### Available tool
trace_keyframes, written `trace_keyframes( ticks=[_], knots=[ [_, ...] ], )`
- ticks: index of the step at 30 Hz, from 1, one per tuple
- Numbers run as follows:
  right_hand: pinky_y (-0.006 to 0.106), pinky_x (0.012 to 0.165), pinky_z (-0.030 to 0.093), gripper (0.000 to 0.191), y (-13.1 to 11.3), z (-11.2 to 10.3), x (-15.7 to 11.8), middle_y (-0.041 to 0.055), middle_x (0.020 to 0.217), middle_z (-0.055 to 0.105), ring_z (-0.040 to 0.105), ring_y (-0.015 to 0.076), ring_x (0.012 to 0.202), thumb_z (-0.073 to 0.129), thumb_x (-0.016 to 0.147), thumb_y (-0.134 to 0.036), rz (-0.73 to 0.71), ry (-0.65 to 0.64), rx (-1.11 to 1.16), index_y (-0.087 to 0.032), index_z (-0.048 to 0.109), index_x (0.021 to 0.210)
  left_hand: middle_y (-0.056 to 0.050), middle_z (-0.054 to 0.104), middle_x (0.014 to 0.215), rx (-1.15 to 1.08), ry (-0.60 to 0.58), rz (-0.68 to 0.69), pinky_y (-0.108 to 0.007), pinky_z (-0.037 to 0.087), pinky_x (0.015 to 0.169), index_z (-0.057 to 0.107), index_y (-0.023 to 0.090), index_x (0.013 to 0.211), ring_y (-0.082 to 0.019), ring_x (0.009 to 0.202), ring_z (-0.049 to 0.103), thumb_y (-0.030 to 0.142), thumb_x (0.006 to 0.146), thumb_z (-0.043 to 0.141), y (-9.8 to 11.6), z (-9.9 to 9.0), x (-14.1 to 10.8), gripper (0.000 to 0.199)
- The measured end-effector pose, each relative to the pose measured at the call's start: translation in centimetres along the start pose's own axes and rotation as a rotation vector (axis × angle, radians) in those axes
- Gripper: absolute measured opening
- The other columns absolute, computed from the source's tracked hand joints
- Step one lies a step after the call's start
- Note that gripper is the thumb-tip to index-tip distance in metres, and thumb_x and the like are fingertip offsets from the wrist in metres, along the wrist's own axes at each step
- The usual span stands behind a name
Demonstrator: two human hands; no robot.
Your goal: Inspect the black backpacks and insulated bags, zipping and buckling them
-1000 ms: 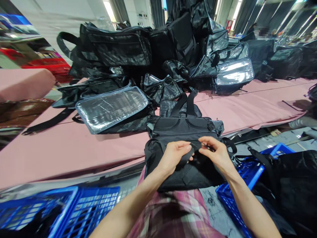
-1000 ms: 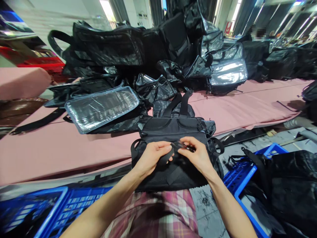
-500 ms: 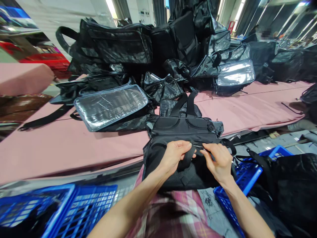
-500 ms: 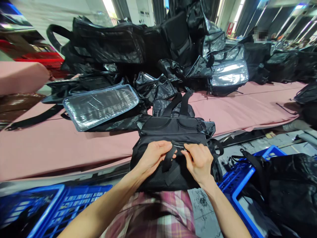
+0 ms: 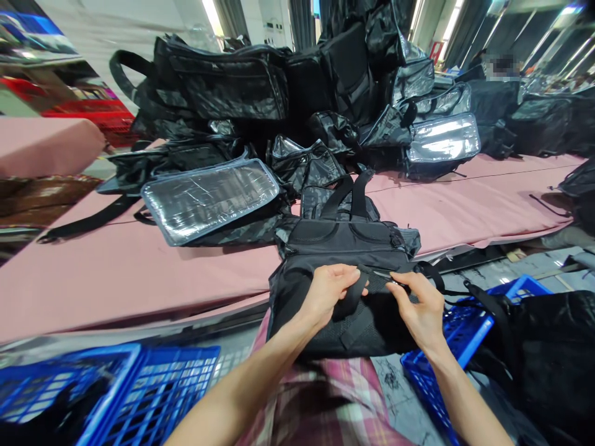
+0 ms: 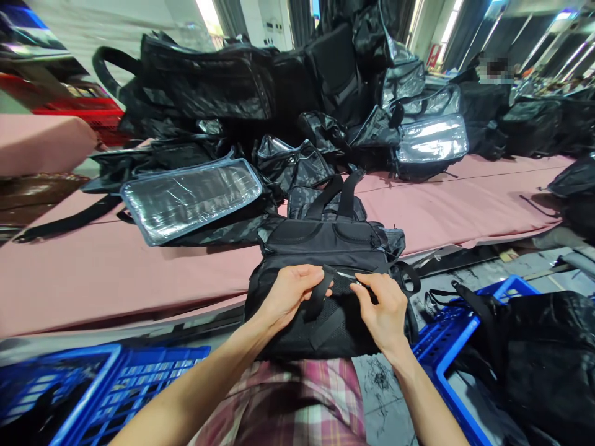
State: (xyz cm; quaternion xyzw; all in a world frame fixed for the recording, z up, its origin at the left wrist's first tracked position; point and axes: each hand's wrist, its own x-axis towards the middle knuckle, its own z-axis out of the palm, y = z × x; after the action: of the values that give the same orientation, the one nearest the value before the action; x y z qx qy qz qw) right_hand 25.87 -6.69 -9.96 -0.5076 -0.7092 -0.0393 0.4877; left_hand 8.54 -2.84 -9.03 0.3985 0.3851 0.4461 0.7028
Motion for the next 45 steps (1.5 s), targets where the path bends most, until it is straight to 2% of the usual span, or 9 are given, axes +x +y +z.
trace_keyframes(
  ticks=[13,20,23,25,30,33,38,41,45],
  knots=[
    [0.031,0.063,0.038,0.008,-1.3,0.5,0.0,0.0043,0.081,0.068,0.057,0.0163,0.07,0.058,0.084,-0.017,-0.165,-0.008,-0.249,-0.017,0.062,0.09,-0.009,0.068,0.077,-0.059,-0.119,-0.003,-0.027,0.05,0.067,0.069,0.009,0.084,-0.016,0.065,0.063,0.04,0.061,0.077,-0.1,0.9,-0.7,0.039],
    [0.03,0.064,0.041,0.009,-0.3,0.2,-0.4,0.0036,0.083,0.067,0.058,0.0157,0.071,0.059,0.083,-0.02,-0.077,0.038,-0.123,-0.019,0.062,0.092,-0.009,0.068,0.079,-0.033,-0.087,-0.01,-0.026,0.049,0.065,0.069,0.009,0.083,-0.017,0.065,0.064,0.039,0.06,0.077,-0.2,0.5,-0.6,0.039],
    [0.031,0.066,0.041,0.011,-0.2,0.0,-0.4,0.0042,0.084,0.067,0.058,0.0166,0.073,0.06,0.082,-0.019,-0.103,-0.017,-0.153,-0.018,0.063,0.093,-0.008,0.068,0.076,-0.037,-0.104,-0.011,-0.026,0.049,0.064,0.069,0.009,0.082,-0.016,0.064,0.063,0.038,0.06,0.077,-0.4,0.8,-0.5,0.037],
    [0.031,0.066,0.042,0.008,-0.1,0.0,-0.1,0.0033,0.081,0.067,0.058,0.0167,0.073,0.059,0.083,-0.02,-0.052,-0.057,-0.094,-0.019,0.064,0.088,-0.007,0.068,0.072,-0.025,-0.101,-0.015,-0.025,0.048,0.062,0.07,0.009,0.081,-0.015,0.061,0.063,0.037,0.06,0.076,-0.5,0.9,-0.6,0.036],
    [0.026,0.062,0.047,0.016,0.1,0.5,0.7,-0.0001,0.082,0.066,0.06,0.0154,0.071,0.065,0.075,-0.026,0.306,-0.091,0.307,-0.021,0.064,0.09,-0.006,0.066,0.067,0.009,-0.095,-0.003,-0.022,0.047,0.059,0.07,0.009,0.081,-0.015,0.062,0.062,0.036,0.062,0.076,-0.3,0.3,-1.0,0.034],
    [0.024,0.057,0.044,0.011,-0.5,0.8,1.2,-0.0012,0.074,0.062,0.057,0.013,0.064,0.067,0.072,-0.022,0.296,-0.219,0.459,-0.02,0.066,0.083,-0.007,0.066,0.072,-0.046,-0.198,-0.037,-0.023,0.048,0.062,0.069,0.009,0.086,-0.014,0.062,0.061,0.04,0.065,0.075,-0.1,-0.3,-1.2,0.038],
    [0.023,0.052,0.04,0.007,-0.9,1.2,1.9,-0.0012,0.063,0.056,0.052,0.011,0.056,0.063,0.075,-0.02,0.188,-0.304,0.675,-0.019,0.067,0.07,-0.008,0.062,0.076,-0.135,-0.52,-0.276,-0.024,0.05,0.063,0.067,0.009,0.087,-0.014,0.064,0.06,0.044,0.062,0.078,-0.3,-1.0,-1.1,0.044],
    [0.024,0.055,0.043,0.007,0.0,1.2,1.5,-0.0005,0.07,0.06,0.055,0.0121,0.061,0.064,0.075,-0.024,0.253,-0.213,0.55,-0.02,0.068,0.08,-0.001,0.054,0.064,-0.163,-0.407,-0.209,-0.021,0.049,0.059,0.065,0.009,0.071,-0.008,0.055,0.051,0.035,0.057,0.083,-0.7,-0.8,-0.8,0.034],
    [0.028,0.072,0.047,0.034,0.8,1.1,-0.2,0.0035,0.099,0.063,0.059,0.0167,0.083,0.065,0.077,-0.031,0.329,-0.046,0.205,-0.022,0.059,0.109,0.001,0.056,0.066,-0.188,-0.12,-0.06,-0.019,0.048,0.059,0.066,0.011,0.068,-0.006,0.056,0.048,0.029,0.056,0.082,-0.9,-0.4,-0.4,0.027]
  ],
)
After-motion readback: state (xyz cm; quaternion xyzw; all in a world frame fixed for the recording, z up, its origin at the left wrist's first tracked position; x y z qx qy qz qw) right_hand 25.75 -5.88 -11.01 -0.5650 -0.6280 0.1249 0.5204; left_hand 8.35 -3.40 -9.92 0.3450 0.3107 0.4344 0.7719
